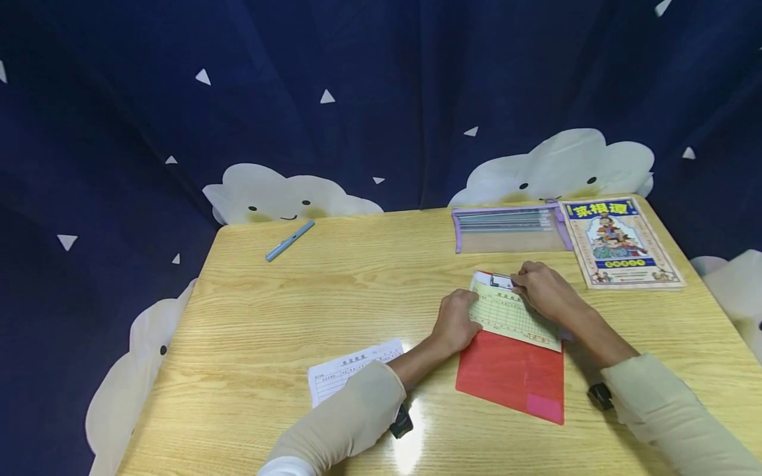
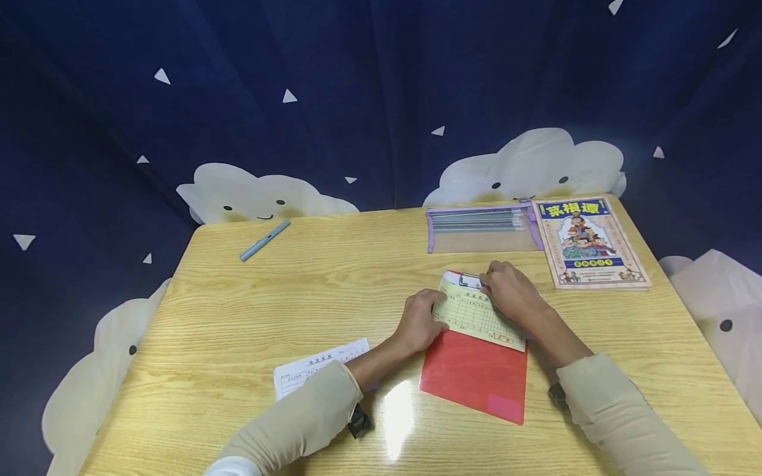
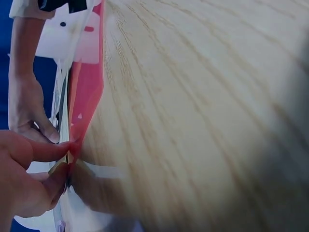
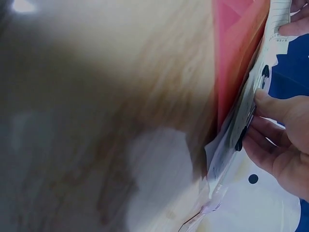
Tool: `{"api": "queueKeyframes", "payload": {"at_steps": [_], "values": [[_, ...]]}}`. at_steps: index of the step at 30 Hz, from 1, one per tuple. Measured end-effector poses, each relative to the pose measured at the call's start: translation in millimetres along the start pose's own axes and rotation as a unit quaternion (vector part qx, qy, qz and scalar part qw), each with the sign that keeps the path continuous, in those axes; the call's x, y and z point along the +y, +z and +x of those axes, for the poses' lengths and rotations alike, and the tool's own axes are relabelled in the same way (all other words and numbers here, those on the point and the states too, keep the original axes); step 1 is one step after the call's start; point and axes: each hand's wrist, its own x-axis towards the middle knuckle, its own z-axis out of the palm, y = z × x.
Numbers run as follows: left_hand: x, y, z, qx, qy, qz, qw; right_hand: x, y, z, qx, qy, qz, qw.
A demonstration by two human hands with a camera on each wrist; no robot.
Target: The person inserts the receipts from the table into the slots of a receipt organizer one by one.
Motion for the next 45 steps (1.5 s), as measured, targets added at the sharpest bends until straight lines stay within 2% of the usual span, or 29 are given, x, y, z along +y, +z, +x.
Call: {"api": "queueKeyframes", "payload": {"at_steps": [3, 7, 17, 29, 40, 45], "values": [[-0.3, 0.8, 0.3, -0.004, -0.006, -0.006, 1.0, 0.2, 0.1, 0.0, 0.002, -0.007, -0.005, 1.0], [-0.6, 0.3, 0.3, -0.005, -0.005, -0.001, 1.0, -0.6, -1.6, 0.3, -0.003, 0.001, 0.014, 0.9999], [-1.5, 3.0, 1.2, 0.0, 0.003, 0.009, 1.0, -0.2, -5.4, 1.5, -0.04, 0.019, 0.045, 0.998], [-0.6, 5.6, 5.3, 0.022, 0.015, 0.018, 0.9995, 0.1, -5.6, 1.5, -0.031, 0.014, 0.042, 0.9985], [-1.1, 6.4, 11.6, 0.03, 0.007, 0.041, 0.9987, 1.1, -1.0, 1.9, 0.009, -0.014, 0.025, 0.9995], [-1.6, 8.0, 13.2, 0.025, 0.003, 0.039, 0.9989, 1.0, -0.5, 0.7, 0.008, -0.013, 0.021, 0.9997]]}}
